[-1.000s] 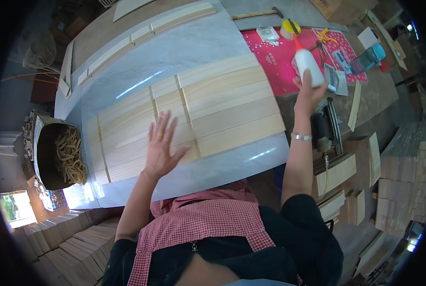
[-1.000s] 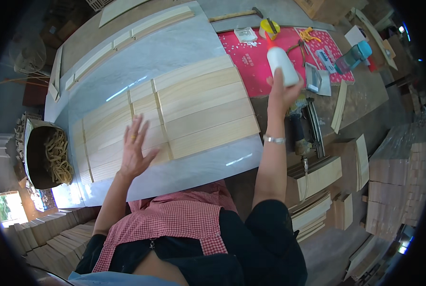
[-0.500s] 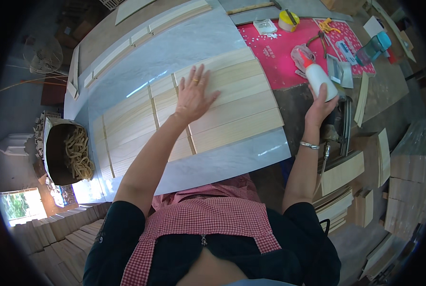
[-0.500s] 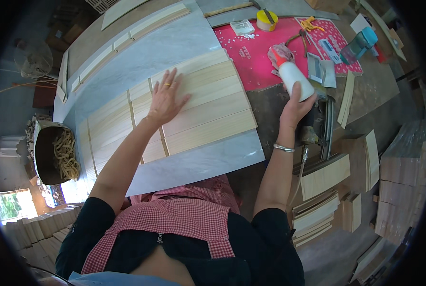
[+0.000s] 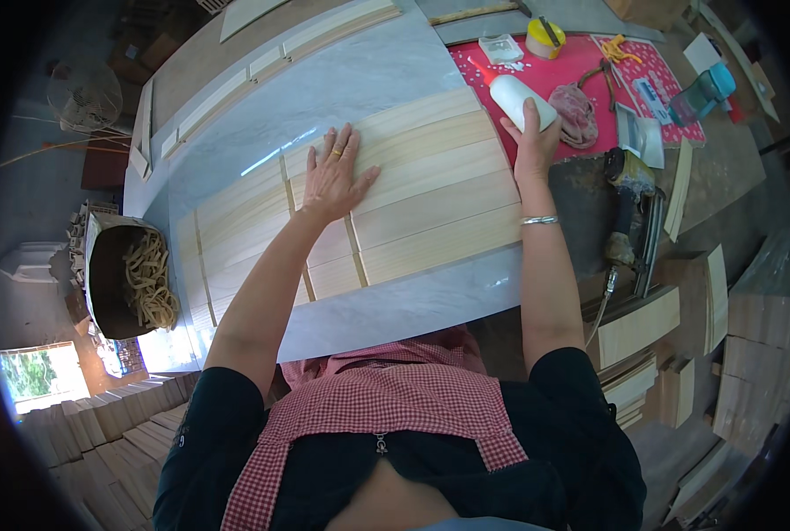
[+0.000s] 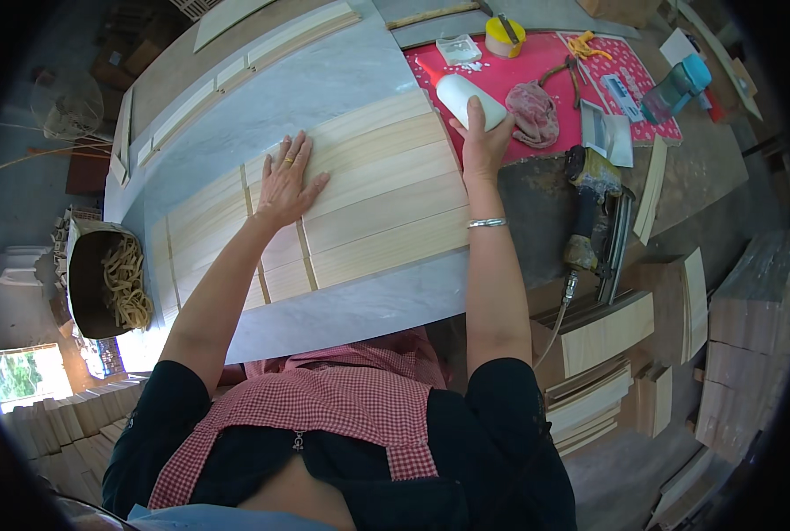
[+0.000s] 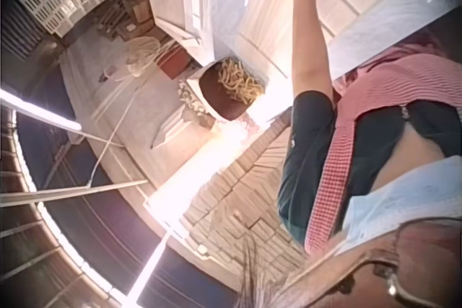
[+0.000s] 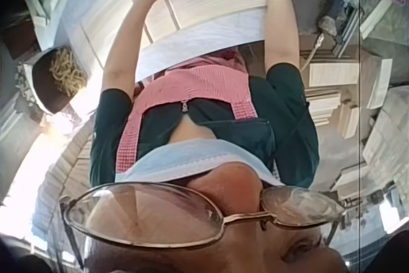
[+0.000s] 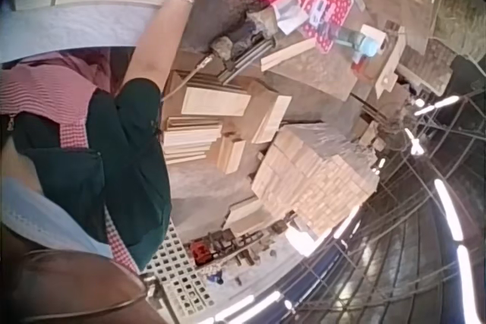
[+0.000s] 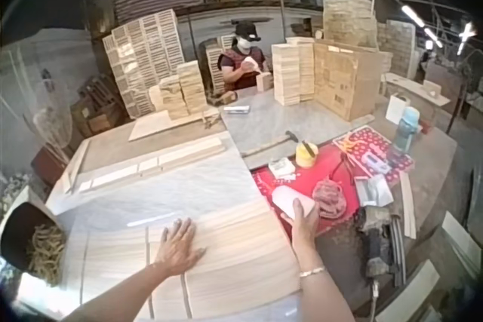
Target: Assemble small wooden boxes using glue and a pneumatic nail gun.
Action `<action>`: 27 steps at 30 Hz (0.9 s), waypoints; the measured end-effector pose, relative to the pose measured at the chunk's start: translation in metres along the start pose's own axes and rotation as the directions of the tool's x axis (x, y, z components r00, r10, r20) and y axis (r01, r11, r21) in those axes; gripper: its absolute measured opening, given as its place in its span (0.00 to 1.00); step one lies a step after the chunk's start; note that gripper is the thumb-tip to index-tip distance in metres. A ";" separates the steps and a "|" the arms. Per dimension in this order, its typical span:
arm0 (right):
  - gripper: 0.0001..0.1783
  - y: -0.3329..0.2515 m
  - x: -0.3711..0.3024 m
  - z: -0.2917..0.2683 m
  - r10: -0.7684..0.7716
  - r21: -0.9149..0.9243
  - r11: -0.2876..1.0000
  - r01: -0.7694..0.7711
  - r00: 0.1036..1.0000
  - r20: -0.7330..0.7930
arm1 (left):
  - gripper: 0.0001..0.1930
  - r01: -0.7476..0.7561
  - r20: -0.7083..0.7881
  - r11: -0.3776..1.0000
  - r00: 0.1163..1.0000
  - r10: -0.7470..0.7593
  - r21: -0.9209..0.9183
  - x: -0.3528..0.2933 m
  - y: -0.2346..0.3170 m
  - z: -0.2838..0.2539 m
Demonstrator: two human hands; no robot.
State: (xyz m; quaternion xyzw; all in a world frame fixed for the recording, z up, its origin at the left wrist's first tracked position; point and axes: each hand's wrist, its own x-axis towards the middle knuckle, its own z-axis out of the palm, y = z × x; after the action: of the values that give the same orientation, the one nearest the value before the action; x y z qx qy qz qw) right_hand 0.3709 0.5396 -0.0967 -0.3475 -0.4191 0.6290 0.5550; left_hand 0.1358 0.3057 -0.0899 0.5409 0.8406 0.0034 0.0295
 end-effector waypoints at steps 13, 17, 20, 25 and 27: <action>0.36 0.021 0.025 0.023 0.017 -0.025 1.000 -0.015 0.996 0.093 | 0.42 -0.017 -0.014 1.000 1.000 0.016 -0.011 -0.003 0.001 0.000; 0.35 0.018 0.022 0.025 0.024 -0.025 0.999 -0.022 0.994 0.102 | 0.41 -0.020 -0.012 1.000 1.000 0.020 -0.009 -0.003 0.000 0.000; 0.36 0.015 0.021 0.028 0.030 -0.031 0.999 -0.027 0.995 0.098 | 0.41 -0.026 -0.007 1.000 1.000 0.026 -0.010 -0.004 0.000 0.000; 0.35 0.017 0.024 0.026 0.027 -0.048 0.999 -0.023 0.996 0.086 | 0.40 -0.036 -0.004 0.999 0.999 0.036 -0.009 -0.003 -0.001 0.001; 0.35 0.016 0.023 0.027 0.035 -0.043 0.999 -0.032 0.996 0.085 | 0.40 -0.037 -0.001 0.999 0.999 0.037 0.001 -0.003 -0.001 0.002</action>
State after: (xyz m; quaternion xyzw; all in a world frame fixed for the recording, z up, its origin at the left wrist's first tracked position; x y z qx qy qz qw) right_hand 0.3364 0.5577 -0.0993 -0.3384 -0.4497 0.6438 0.5185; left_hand 0.1363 0.3024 -0.0913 0.5563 0.8305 0.0039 0.0289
